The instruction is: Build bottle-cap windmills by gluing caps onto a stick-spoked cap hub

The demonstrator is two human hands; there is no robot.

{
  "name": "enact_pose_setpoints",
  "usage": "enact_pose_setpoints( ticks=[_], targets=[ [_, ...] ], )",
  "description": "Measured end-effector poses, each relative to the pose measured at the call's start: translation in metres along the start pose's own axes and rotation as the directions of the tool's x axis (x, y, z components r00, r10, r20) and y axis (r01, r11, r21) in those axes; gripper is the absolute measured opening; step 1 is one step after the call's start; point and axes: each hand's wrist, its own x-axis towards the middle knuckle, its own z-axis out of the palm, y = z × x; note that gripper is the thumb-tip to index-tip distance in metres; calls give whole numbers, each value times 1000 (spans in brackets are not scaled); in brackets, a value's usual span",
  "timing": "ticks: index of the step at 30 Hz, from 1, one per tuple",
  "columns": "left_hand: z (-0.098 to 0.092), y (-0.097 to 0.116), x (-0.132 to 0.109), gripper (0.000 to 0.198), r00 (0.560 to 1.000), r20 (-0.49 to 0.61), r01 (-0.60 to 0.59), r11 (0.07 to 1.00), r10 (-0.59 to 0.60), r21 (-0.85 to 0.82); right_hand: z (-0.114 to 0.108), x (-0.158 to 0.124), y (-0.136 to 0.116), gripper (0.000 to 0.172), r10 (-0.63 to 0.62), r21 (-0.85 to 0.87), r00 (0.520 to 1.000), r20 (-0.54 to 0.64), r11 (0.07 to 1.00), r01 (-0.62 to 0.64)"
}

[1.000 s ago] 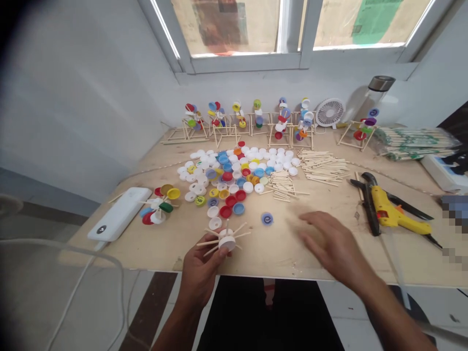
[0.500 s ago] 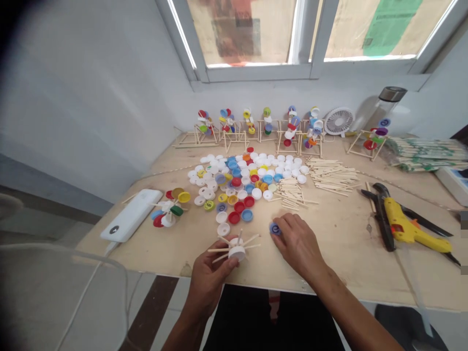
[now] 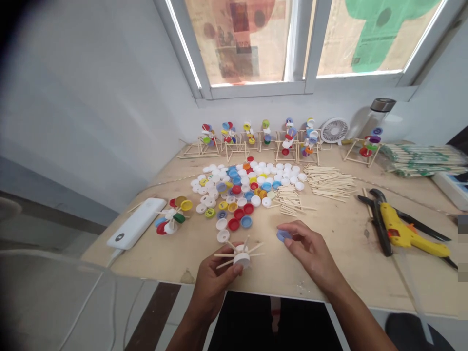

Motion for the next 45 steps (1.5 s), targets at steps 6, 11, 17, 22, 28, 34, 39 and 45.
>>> enact_pose_setpoints(
  ticks=[6,11,17,22,28,34,39,45],
  targets=[
    [-5,-1,6,42,986,150,60,994,-73,89,-3,-5,-5,27,-55,58,994,98,997,49],
    [-3,4,2,43,983,163,67,991,-86,118,-3,-7,-8,26,-131,16,980,148,991,130],
    [1,14,11,42,977,209,14,983,-52,180,1,-6,-12,26,-180,-53,974,139,981,189],
    [2,25,34,44,956,292,-101,956,17,275,1,5,-7,33,-221,-100,972,74,968,228],
    [7,32,47,41,946,320,-149,945,50,291,1,12,-6,39,-244,-133,969,-28,962,238],
    [11,36,58,40,933,347,-206,931,94,302,-1,19,-8,40,-305,-181,952,-27,938,296],
    [16,49,76,42,920,373,-256,907,122,334,-5,35,-7,41,-345,-206,936,-66,923,326],
    [21,57,93,44,890,438,-305,881,128,362,-6,51,0,42,-400,-236,913,-78,897,373]
  ],
)
